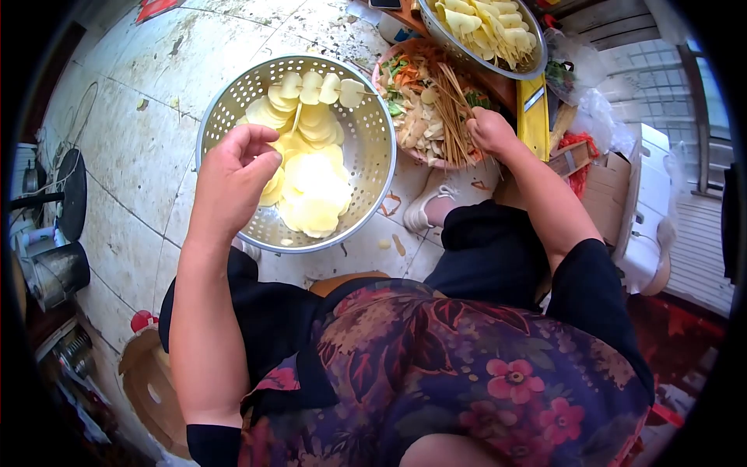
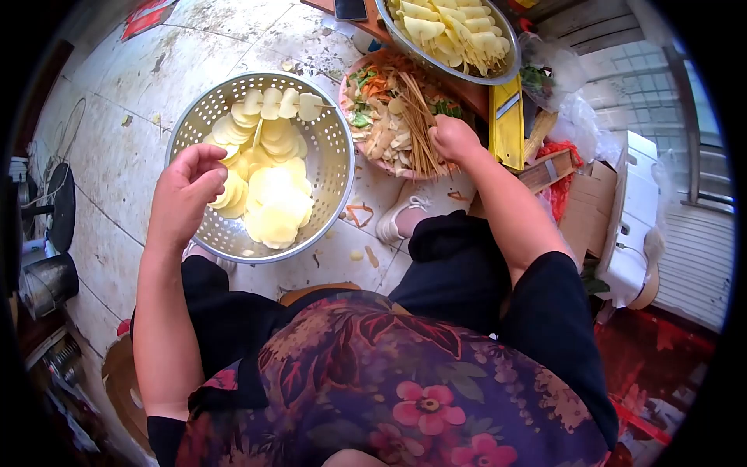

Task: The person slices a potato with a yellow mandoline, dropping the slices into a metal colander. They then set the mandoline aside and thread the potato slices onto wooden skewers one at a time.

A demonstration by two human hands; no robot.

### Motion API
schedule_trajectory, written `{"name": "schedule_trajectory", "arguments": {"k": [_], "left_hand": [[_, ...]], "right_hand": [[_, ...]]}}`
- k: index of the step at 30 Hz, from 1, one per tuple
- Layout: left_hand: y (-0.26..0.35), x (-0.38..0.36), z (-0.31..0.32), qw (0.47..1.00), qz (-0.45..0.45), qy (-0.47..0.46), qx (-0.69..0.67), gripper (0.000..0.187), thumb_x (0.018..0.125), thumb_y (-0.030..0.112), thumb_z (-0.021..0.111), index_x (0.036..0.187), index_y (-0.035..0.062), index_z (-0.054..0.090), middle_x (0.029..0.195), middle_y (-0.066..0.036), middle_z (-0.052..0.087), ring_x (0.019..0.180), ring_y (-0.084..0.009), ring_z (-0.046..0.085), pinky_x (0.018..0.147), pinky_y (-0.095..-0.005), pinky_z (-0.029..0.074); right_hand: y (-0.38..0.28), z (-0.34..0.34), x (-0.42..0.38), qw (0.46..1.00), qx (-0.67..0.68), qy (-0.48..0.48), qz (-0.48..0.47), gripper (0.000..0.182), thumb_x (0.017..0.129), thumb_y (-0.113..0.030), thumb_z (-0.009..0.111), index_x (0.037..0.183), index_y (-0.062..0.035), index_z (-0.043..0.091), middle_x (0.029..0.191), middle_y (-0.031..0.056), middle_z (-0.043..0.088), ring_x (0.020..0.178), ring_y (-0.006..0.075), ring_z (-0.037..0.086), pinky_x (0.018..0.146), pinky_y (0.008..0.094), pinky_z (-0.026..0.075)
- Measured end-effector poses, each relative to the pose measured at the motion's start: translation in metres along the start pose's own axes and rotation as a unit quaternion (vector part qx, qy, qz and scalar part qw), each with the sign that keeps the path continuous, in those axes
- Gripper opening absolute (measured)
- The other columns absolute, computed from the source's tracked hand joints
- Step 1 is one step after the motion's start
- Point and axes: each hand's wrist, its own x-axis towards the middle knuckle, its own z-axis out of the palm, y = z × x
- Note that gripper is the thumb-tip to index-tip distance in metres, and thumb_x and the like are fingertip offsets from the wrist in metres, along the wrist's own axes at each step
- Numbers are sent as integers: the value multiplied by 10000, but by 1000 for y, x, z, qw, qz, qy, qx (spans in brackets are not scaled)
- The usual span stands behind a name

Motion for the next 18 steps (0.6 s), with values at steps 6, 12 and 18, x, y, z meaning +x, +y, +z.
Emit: {"name": "schedule_trajectory", "arguments": {"k": [6,12,18], "left_hand": [[-23,-6,6,986,25,-64,152,244,776,124,615,999,26,620,792,-70,634,717,-169,604,675,-289,487],[-41,-20,36,878,18,-161,451,343,768,296,677,994,44,622,921,-153,666,874,-305,651,777,-388,515],[-53,-23,54,855,5,-121,505,472,756,430,686,908,-5,581,823,-198,659,797,-358,651,723,-436,516]], "right_hand": [[-49,-14,-15,989,128,11,-71,174,864,-145,452,856,16,519,724,237,586,702,397,598,648,442,485],[-133,-31,-37,885,458,-76,43,130,895,-91,436,874,-7,533,629,44,515,428,123,472,420,300,430],[-160,-17,-41,848,513,-132,23,189,911,-106,429,975,4,568,620,6,469,482,83,441,456,220,362]]}}
